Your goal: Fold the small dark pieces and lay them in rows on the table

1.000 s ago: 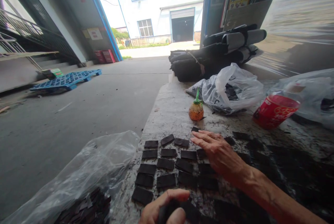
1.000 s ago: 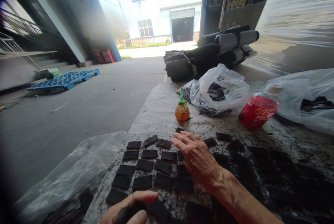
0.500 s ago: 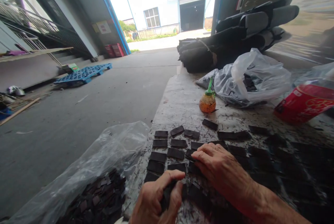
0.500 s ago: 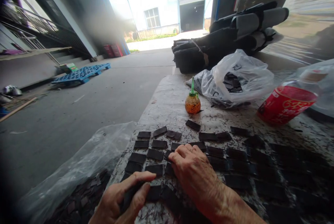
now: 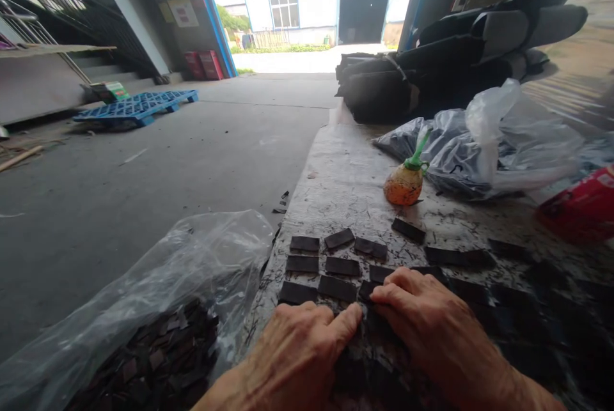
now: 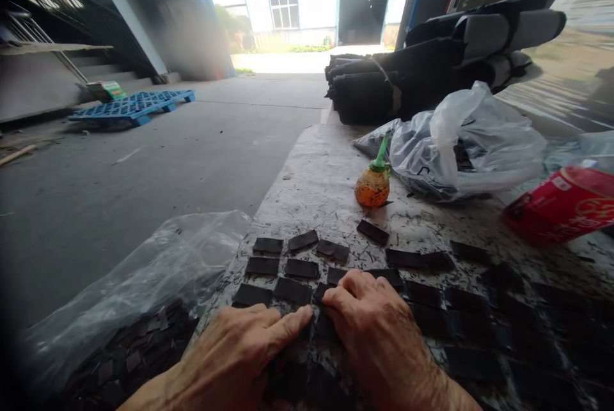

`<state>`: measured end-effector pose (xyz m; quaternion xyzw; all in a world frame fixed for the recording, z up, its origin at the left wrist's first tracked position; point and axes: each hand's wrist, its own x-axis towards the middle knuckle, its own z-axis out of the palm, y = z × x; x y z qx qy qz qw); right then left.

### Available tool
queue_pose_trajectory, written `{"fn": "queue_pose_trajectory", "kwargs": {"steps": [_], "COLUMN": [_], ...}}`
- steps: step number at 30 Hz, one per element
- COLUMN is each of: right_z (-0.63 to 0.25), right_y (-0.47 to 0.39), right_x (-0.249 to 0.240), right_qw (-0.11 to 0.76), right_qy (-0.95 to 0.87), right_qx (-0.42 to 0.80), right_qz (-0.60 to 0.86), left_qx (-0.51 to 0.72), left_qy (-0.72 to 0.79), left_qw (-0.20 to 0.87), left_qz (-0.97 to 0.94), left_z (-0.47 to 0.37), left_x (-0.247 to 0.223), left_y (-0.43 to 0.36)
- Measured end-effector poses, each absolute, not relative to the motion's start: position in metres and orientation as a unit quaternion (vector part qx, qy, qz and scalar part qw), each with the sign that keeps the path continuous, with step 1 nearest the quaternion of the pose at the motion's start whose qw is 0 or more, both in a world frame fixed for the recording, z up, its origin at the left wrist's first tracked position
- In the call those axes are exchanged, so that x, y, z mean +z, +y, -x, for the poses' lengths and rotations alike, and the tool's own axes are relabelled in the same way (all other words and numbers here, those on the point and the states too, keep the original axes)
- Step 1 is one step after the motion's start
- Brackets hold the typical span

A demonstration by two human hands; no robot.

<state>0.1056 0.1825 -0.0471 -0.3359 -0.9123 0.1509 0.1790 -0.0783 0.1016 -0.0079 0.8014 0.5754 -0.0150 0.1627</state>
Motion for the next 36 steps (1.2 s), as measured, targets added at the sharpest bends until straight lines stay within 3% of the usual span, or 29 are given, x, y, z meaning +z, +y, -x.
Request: {"fn": "queue_pose_trajectory", "kwargs": {"steps": [9,17,24,36], "right_z": [-0.097,-0.09,-0.083,-0.093], "right_y": [0.185,0.188,0.187,0.193], "right_x": [-0.041,-0.037,-0.034,-0.036], "right_qw": [0.117,0.101,0.102,0.114], "right_qy": [-0.909,-0.921,-0.937,-0.907], "right_qx": [0.134,0.126,0.051,0.161], "right_qz": [0.378,0.355,0.331,0.373], "left_qx": [-0.063,-0.03,-0.019,-0.033], "left_qy": [0.532,0.529,0.531,0.518], "left_qw": [0.2,0.217,0.209,0.265], "left_qz": [-0.82,-0.819,-0.821,-0.813], "left_z": [0.087,0.094,0.094,0.096], "left_x": [-0.01,-0.012,-0.013,-0.001], "left_y": [0.112,0.113,0.111,0.119]}}
